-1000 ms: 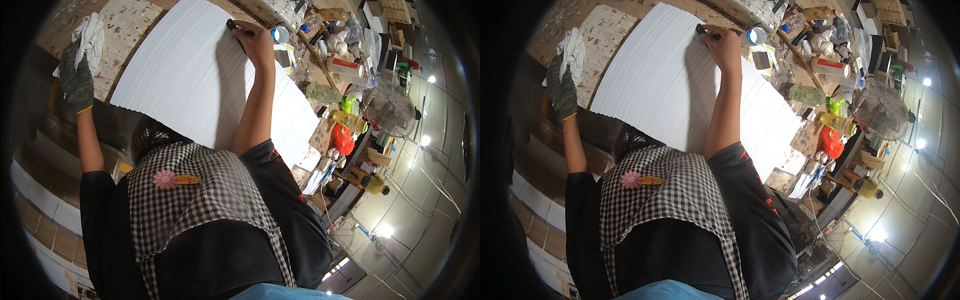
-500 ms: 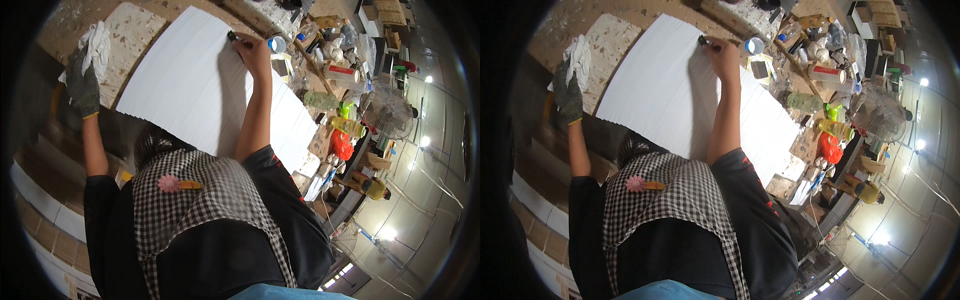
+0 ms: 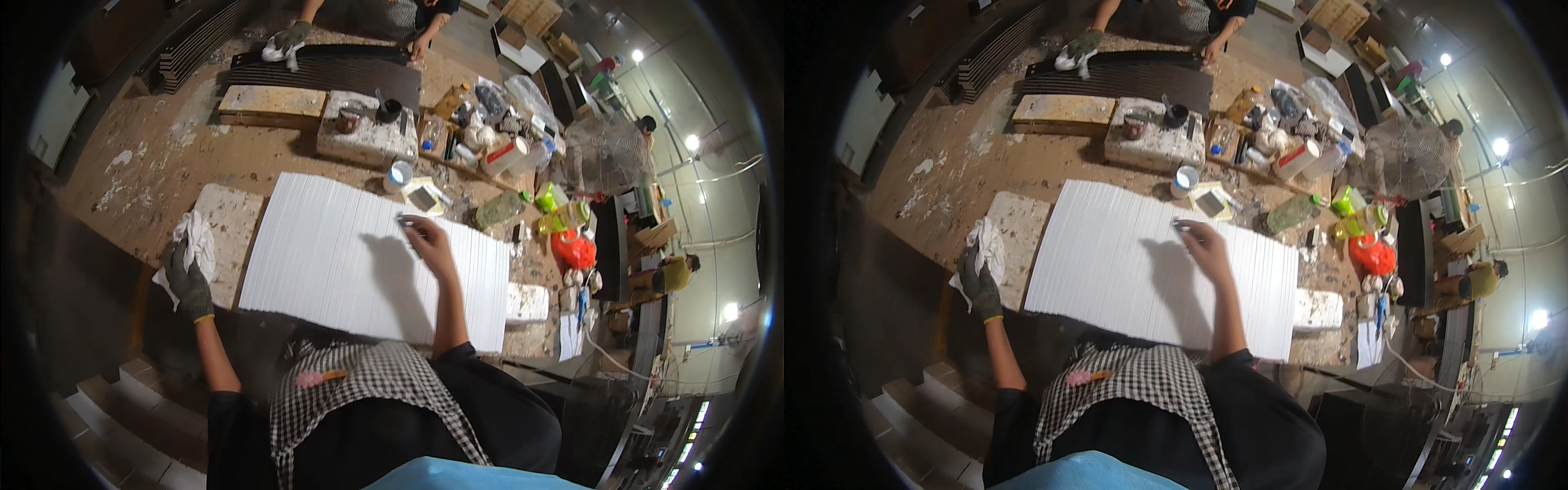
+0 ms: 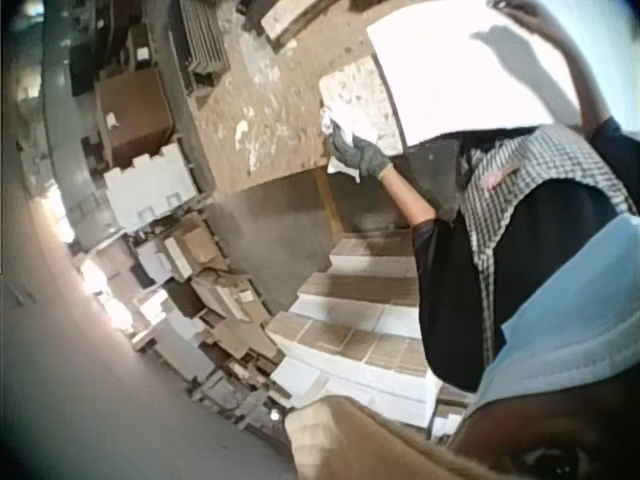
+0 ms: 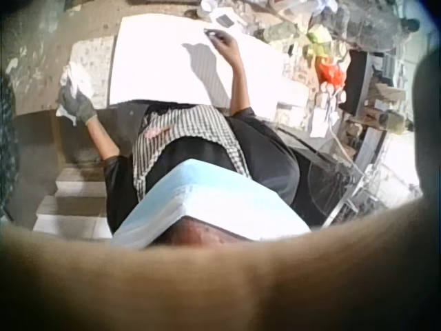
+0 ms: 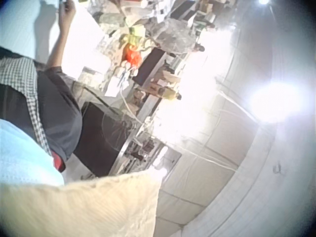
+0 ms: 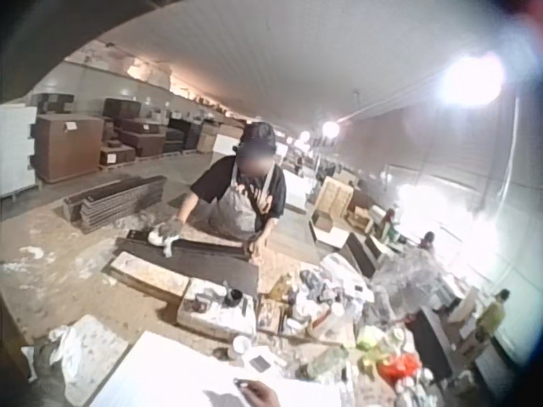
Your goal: The person uses a utility knife to score and cut a large white foam sheet on a workbench, then wipes the surface with a cloth. The person repeats the cutting and wiping process on smaller foam pieces, separating them and stacking the cut pieces on the table.
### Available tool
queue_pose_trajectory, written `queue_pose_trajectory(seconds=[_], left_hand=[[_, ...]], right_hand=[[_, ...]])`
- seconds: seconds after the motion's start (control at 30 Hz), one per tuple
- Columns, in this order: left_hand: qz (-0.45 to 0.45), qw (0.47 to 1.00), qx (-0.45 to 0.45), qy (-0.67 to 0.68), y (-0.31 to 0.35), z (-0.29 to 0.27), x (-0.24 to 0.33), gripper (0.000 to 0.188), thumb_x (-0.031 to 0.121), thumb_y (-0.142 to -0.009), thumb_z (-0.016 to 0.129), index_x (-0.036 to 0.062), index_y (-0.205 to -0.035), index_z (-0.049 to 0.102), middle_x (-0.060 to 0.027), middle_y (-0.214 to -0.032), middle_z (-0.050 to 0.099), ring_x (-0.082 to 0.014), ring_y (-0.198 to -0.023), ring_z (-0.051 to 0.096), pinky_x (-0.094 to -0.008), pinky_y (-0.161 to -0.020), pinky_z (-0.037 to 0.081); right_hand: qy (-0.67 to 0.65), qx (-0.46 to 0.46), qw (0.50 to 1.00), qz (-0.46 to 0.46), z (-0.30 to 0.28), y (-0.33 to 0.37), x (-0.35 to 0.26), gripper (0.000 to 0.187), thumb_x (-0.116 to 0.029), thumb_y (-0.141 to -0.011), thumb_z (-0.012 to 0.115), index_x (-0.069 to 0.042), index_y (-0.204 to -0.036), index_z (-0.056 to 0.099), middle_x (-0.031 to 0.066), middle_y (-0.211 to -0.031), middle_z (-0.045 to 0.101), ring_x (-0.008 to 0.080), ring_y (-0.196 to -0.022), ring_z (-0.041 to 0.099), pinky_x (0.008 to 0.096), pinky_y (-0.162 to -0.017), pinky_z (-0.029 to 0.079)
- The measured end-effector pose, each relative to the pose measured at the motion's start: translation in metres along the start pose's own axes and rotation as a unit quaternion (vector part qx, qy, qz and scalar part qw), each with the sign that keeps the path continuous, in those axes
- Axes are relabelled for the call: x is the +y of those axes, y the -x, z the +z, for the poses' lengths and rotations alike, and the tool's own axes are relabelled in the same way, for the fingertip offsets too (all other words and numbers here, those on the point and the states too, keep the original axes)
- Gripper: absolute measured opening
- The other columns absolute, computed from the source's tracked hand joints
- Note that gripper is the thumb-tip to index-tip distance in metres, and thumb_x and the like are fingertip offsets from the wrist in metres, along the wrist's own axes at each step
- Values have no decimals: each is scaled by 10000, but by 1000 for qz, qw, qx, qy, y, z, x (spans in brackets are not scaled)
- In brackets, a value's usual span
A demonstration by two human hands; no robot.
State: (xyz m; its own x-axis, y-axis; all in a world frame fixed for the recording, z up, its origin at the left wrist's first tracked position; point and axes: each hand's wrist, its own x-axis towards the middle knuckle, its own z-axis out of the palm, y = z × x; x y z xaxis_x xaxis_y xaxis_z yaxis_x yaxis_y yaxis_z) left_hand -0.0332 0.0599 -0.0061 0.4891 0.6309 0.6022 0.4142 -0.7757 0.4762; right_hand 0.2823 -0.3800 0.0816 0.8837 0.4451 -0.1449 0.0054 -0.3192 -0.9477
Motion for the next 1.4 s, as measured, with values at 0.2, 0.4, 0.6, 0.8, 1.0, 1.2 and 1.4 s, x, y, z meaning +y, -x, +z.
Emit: queue_pose_trajectory(seconds=[0.2, 0.4, 0.6, 0.8, 1.0, 1.2, 1.4], left_hand=[[39, 896, -211, 388, -26, 1, 110, 412, 183, -873, 723, 137, -1277, 656, -150, -1361, 609, -314, -1282, 561, -457, -1092, 444], [461, 795, -394, -12, -30, 77, 232, 610, 536, -870, 649, 296, -1422, 553, -53, -1505, 514, -310, -1421, 429, -540, -1159, 329], [460, 805, -354, -122, -105, 201, 220, 481, 464, -987, 524, 188, -1370, 614, -132, -1282, 666, -301, -1197, 617, -407, -983, 494], [305, 921, -243, 2, -136, 183, 242, 399, 323, -947, 666, 52, -1239, 668, -196, -1214, 672, -380, -1136, 613, -475, -1011, 478], [323, 917, -184, 144, -73, 83, 278, 396, 210, -932, 691, 49, -1292, 653, -190, -1250, 651, -359, -1216, 590, -476, -1073, 462], [333, 834, -408, -164, 29, 87, 352, 687, 439, -910, 700, 177, -1500, 466, -157, -1537, 460, -305, -1414, 445, -540, -1210, 293], [304, 895, -294, -143, 70, 17, 405, 917, 628, -789, 745, 278, -1567, 408, -195, -1655, 252, -478, -1524, 181, -675, -1218, 53]], right_hand=[[-79, 180, 980, 17, -96, 113, 18, 312, -98, -979, 668, -44, -1286, 685, -5, -882, 672, 54, -706, 575, 208, -572, 451], [-187, 318, 929, 41, -143, 240, 59, 341, -40, -993, 633, 29, -1327, 625, 35, -1052, 690, 75, -824, 605, 220, -693, 485], [-147, 489, 858, 58, -150, 362, 89, 316, -90, -976, 686, 38, -1263, 655, 53, -1101, 695, 115, -973, 628, 270, -847, 505], [-258, 506, 821, 53, -143, 371, 104, 340, -143, -1046, 571, 2, -1335, 463, 109, -1051, 628, 229, -798, 712, 323, -660, 592], [-159, 423, 891, 52, -159, 294, 111, 270, -140, -1059, 493, 4, -1286, 466, 82, -896, 644, 148, -615, 584, 285, -519, 458], [228, 338, 911, 52, -194, 227, 107, 310, -172, -991, 601, -52, -1274, 564, 176, -914, 697, 322, -857, 709, 428, -752, 531], [184, 282, 939, 64, -269, 186, 123, 430, -149, -971, 637, -132, -1391, 543, 185, -895, 702, 332, -792, 684, 427, -736, 524]])
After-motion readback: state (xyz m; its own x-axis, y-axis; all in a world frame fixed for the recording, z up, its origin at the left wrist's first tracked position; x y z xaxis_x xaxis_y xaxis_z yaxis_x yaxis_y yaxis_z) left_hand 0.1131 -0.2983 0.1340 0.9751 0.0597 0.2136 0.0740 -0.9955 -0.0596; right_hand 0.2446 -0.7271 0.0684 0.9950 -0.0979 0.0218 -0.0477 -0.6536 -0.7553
